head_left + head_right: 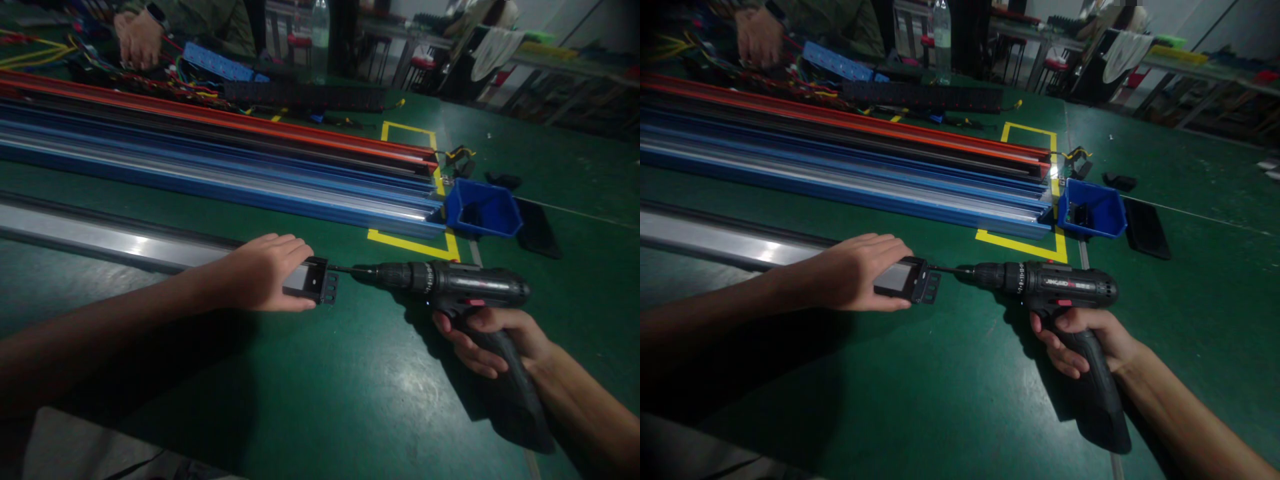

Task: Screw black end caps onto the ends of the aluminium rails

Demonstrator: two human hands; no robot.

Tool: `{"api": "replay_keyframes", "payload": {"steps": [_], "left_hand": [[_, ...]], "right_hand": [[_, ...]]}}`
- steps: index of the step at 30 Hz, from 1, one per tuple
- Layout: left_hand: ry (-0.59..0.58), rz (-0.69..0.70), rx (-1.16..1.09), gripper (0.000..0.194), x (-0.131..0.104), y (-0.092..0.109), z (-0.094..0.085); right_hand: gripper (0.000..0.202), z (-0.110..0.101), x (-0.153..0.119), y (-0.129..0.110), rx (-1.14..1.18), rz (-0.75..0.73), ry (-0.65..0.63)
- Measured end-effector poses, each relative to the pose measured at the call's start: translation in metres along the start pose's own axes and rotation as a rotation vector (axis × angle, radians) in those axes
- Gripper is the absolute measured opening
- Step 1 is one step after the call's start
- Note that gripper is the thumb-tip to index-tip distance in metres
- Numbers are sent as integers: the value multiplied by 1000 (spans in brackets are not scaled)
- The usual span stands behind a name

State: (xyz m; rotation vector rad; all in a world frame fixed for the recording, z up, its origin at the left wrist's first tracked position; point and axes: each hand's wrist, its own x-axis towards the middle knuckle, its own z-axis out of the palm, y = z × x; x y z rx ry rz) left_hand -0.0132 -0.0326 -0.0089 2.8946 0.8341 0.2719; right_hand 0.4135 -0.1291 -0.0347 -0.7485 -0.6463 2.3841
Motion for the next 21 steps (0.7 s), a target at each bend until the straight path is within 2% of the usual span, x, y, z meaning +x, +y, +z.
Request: {"api": "replay_keyframes", "payload": {"steps": [21], "left_hand": [[-14,1,15,58,0,0,0]], "right_hand": [[30,0,-1,2,-29,-6,29]]}}
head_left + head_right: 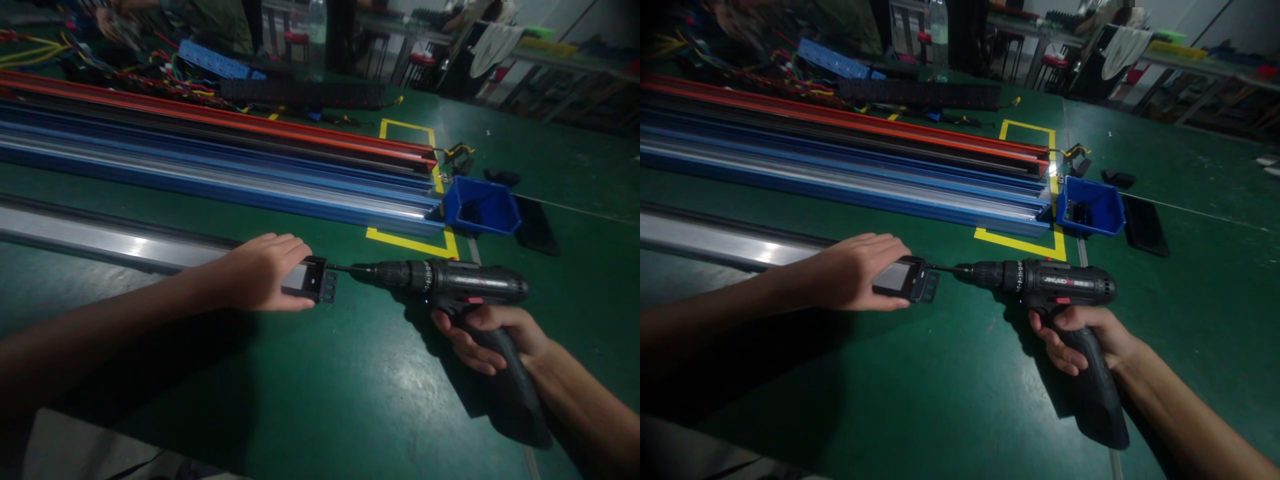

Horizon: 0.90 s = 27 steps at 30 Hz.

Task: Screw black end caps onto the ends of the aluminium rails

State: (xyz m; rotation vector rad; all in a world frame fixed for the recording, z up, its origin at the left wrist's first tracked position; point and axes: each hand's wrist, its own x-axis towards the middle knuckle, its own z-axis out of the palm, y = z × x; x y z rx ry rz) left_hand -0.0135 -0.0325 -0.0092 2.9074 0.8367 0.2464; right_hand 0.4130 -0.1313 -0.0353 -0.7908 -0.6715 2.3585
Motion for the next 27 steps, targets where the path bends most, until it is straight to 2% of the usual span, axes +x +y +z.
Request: {"api": "replay_keyframes", "payload": {"steps": [27], "left_hand": [[14,6,13,56,1,0,2]], "right_hand": [[27,-1,1,-2,-15,12,12]]}}
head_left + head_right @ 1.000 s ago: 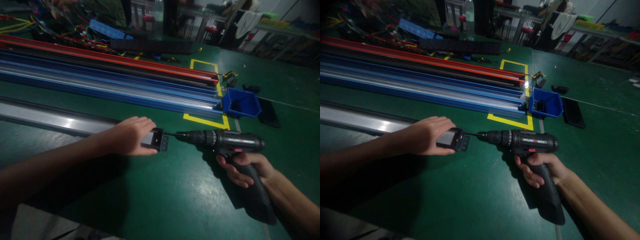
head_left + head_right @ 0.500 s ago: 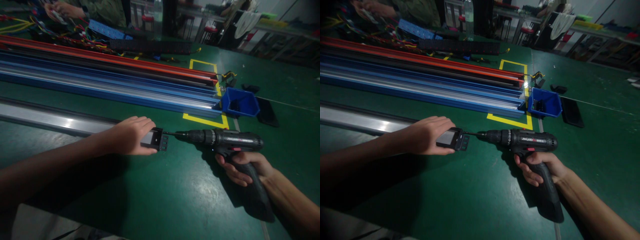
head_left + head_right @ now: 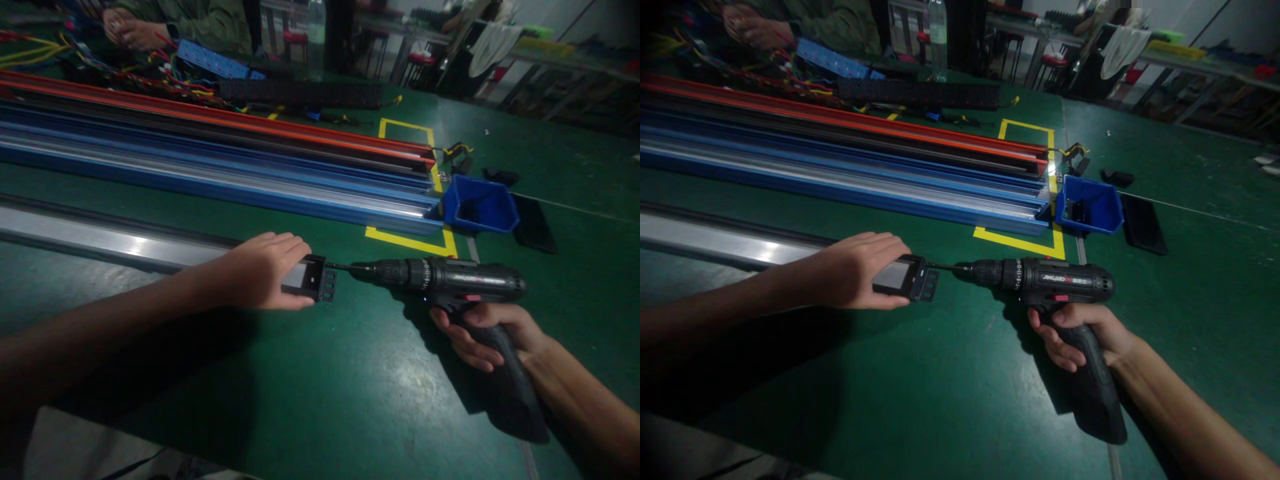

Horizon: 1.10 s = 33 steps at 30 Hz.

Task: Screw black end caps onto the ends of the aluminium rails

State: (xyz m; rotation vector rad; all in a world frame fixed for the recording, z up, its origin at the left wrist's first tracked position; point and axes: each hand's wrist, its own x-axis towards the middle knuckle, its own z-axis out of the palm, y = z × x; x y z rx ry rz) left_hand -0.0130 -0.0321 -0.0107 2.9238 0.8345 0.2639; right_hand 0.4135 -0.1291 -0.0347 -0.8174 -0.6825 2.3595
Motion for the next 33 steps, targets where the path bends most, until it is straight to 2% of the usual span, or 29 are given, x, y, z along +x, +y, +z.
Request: {"api": "replay_keyframes", "payload": {"steps": [33], "left_hand": [[-18,-10,-7,54,1,0,-1]], "right_hand": [[28,1,0,0,0,-10,9]]}}
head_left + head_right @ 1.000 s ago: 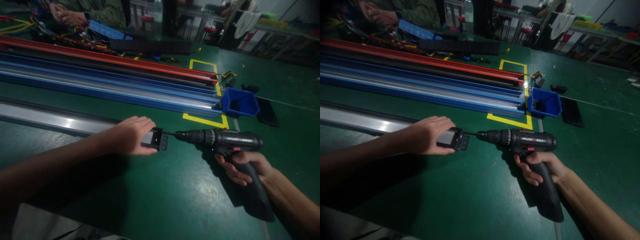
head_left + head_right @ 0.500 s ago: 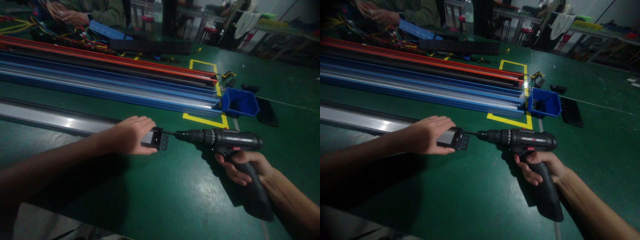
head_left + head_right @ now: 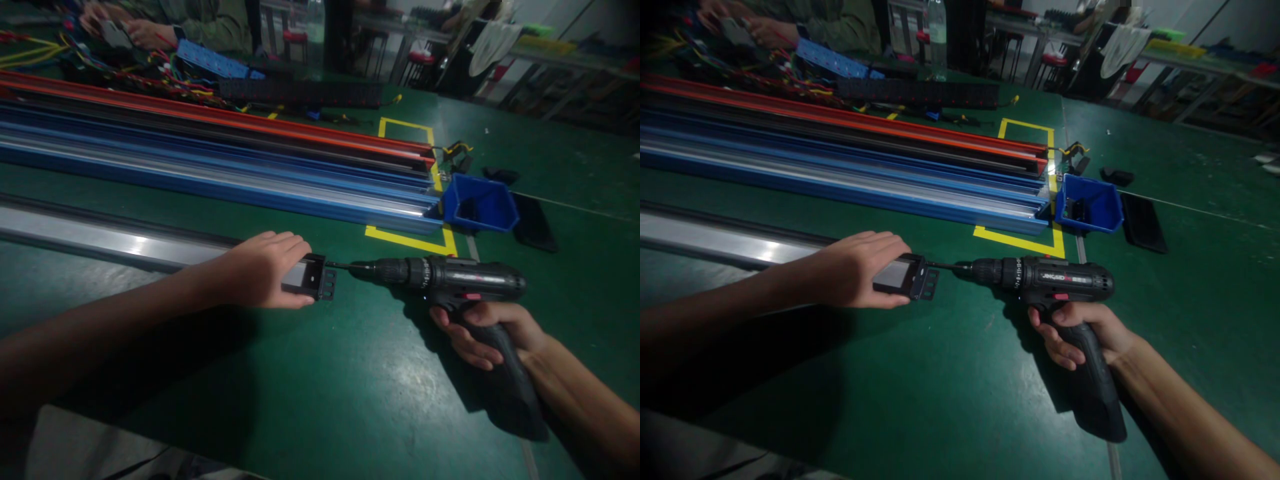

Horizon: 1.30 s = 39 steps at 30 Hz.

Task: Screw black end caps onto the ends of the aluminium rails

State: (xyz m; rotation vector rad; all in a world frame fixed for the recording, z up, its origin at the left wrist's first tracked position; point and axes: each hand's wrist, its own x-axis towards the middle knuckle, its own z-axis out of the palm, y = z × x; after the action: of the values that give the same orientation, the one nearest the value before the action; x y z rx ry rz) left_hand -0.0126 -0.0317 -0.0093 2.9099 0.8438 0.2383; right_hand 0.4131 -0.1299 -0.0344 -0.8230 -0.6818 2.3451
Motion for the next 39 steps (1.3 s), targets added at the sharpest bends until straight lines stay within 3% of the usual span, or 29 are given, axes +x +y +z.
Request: {"api": "replay_keyframes", "payload": {"steps": [25,39], "left_hand": [[10,8,7,56,-1,1,1],[29,14,5,55,-2,-1,3]], "right_hand": [[40,1,4,-3,-31,1,-112],[32,-4,7,-1,-27,-3,-149]]}}
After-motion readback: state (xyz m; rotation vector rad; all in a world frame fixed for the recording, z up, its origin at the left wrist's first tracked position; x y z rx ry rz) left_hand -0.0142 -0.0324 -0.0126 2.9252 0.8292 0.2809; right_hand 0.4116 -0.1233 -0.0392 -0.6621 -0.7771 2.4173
